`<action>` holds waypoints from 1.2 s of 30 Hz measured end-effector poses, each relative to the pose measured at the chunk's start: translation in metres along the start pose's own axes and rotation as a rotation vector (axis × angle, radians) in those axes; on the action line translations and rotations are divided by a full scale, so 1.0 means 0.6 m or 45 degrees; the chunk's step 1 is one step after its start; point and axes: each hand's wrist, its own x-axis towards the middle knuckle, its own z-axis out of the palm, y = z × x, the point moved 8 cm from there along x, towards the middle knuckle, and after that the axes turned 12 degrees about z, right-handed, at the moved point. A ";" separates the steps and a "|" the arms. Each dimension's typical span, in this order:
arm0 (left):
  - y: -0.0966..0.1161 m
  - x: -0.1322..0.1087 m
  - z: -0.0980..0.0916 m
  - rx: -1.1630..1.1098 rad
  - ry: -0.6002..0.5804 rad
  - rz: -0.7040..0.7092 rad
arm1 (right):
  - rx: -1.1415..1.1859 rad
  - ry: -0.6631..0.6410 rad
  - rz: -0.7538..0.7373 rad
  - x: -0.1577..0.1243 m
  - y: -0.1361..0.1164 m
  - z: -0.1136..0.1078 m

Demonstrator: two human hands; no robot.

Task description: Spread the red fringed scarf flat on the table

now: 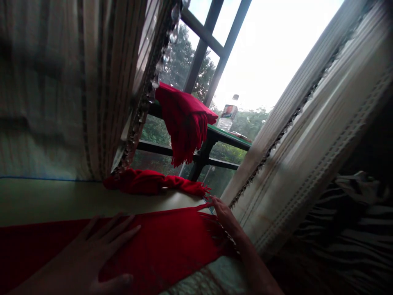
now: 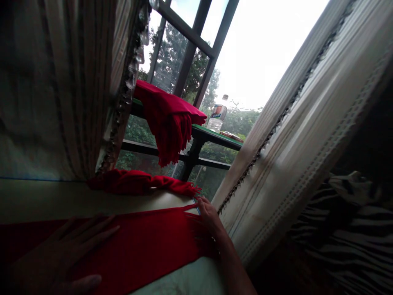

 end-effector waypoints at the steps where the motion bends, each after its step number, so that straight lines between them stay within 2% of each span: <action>1: -0.001 0.001 0.002 -0.005 -0.003 0.009 | 0.000 -0.039 -0.019 -0.003 -0.006 0.011; 4: 0.001 0.001 0.007 0.002 0.043 0.025 | -0.010 -0.139 -0.058 -0.011 -0.020 0.040; 6: 0.003 -0.001 0.005 0.033 0.122 0.016 | -0.018 -0.152 -0.053 -0.012 -0.019 0.045; 13: 0.026 -0.008 -0.006 0.127 0.324 0.011 | -0.061 0.027 0.051 -0.001 0.007 -0.010; 16: 0.031 -0.008 -0.009 0.145 0.335 0.015 | -0.052 0.045 0.047 -0.005 -0.001 -0.015; 21: 0.019 -0.005 -0.005 0.098 0.281 0.011 | -0.037 -0.050 0.012 -0.012 -0.014 0.006; 24: 0.013 -0.002 0.004 0.043 0.201 0.035 | -0.040 -0.011 0.043 -0.008 -0.007 -0.006; 27: 0.010 -0.003 0.001 0.058 0.223 0.006 | -0.025 0.016 0.038 -0.010 -0.012 -0.016; 29: 0.009 -0.004 -0.004 0.076 0.250 0.000 | -0.009 -0.044 0.000 -0.017 -0.027 -0.009; 33: 0.015 -0.003 -0.002 0.059 0.203 0.036 | 0.000 -0.184 -0.050 -0.033 -0.051 0.019; 36: 0.023 -0.006 -0.012 0.083 0.288 -0.015 | -0.008 -0.194 -0.040 -0.034 -0.049 0.025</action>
